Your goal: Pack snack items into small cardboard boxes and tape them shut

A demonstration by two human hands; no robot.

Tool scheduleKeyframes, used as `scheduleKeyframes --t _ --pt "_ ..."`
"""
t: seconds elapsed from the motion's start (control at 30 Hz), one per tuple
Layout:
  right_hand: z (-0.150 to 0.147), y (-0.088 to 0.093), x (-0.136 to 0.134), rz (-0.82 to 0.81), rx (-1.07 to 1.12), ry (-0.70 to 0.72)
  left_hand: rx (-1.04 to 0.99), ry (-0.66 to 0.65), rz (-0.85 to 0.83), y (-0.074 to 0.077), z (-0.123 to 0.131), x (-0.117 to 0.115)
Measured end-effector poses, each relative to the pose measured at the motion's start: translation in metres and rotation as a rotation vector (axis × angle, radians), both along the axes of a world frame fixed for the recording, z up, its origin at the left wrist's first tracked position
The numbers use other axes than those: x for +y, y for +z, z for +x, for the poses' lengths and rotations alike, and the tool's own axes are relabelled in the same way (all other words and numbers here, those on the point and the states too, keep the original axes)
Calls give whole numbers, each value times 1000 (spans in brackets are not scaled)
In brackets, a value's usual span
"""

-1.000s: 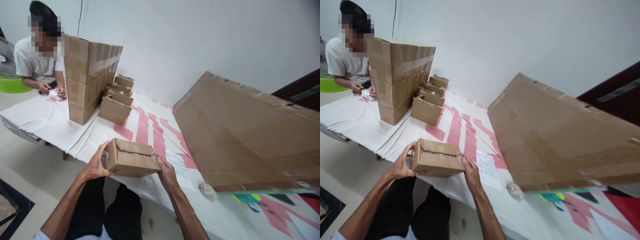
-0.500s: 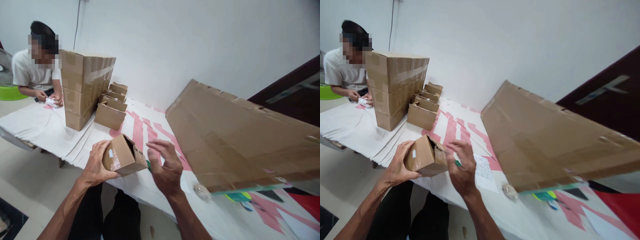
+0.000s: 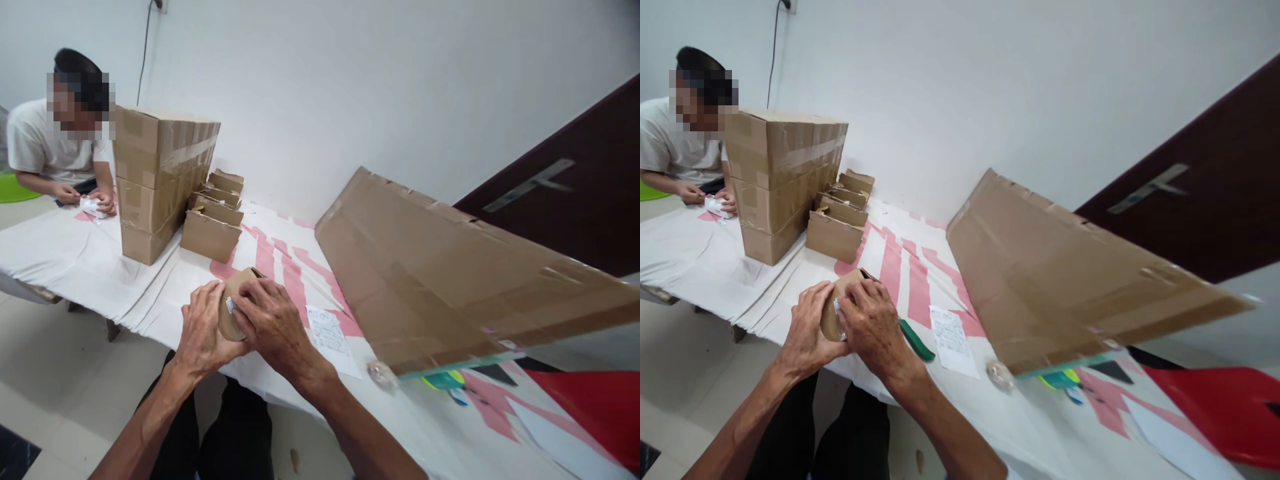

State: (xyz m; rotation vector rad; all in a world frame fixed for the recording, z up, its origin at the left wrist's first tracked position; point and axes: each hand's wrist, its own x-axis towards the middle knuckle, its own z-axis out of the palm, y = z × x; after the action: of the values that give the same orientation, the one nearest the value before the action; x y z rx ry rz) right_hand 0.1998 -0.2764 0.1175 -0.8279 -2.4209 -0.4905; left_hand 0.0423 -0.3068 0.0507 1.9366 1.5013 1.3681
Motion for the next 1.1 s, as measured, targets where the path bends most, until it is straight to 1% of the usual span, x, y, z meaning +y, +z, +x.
scheduleKeyframes --t 0.33,0.6,0.83,1.1 --pt "-1 -2 0 16 -26 -29 13 20 6 3 3 -1" --pt "-3 -2 0 48 -37 -65 46 55 -21 10 6 -5" --pt "-3 -3 0 40 -29 -62 51 66 -30 11 7 -5" --pt "-7 -5 0 42 -19 -102 61 64 -27 11 9 -5"
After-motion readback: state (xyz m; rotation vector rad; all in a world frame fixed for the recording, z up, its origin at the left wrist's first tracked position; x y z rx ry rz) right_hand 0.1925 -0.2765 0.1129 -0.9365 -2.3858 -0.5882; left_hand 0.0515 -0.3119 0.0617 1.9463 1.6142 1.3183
